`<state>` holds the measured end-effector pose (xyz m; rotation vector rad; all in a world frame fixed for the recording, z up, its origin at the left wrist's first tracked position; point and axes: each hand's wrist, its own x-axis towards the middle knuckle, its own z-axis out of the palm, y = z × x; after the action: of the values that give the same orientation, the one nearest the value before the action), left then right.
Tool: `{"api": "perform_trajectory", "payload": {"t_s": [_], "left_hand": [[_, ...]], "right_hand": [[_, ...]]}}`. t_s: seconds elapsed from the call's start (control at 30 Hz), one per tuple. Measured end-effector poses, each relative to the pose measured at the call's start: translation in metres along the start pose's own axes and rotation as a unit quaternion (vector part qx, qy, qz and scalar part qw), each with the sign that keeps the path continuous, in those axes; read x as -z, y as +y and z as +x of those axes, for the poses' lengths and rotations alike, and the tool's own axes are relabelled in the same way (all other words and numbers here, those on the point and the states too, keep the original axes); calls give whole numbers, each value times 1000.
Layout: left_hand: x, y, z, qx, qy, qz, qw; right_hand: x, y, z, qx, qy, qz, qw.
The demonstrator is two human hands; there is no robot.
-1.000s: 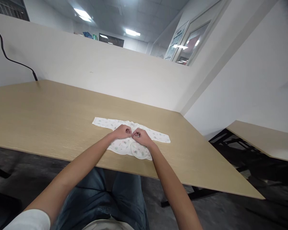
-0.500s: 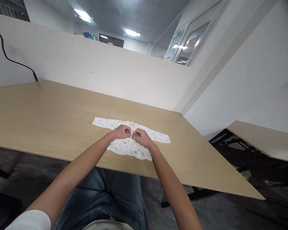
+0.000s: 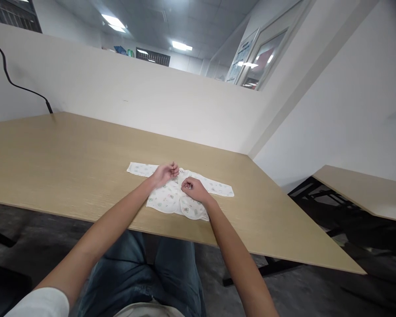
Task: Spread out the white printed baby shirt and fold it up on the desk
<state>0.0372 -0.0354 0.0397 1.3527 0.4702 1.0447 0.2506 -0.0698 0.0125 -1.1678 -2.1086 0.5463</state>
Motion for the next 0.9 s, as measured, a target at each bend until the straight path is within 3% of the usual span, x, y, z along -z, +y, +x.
{"api": "perform_trajectory", "payload": {"t_s": [0.13,0.3,0.37,0.47,0.63,0.73,0.9], "left_hand": [[-4,15,-5,34,23,-111,993],[-1,11,-4,41,8,-122,992],[1,5,-1,39,1,-70,997],[3,-6,2,25,-34,84,996],[1,-21,-4,13,-57,350,935],[1,-27,-8,-4,-80,416,906],[5,-28,-8,-17,-102,443,890]], "right_hand": [[0,0,0,14,4,-1,1000],[-1,2,1,19,6,-2,1000],[-1,1,0,20,3,-2,1000],[-1,1,0,12,2,-10,1000],[-2,5,1,14,6,-22,1000],[-1,5,1,14,2,-28,1000],[-1,2,0,-9,-3,-40,999]]}}
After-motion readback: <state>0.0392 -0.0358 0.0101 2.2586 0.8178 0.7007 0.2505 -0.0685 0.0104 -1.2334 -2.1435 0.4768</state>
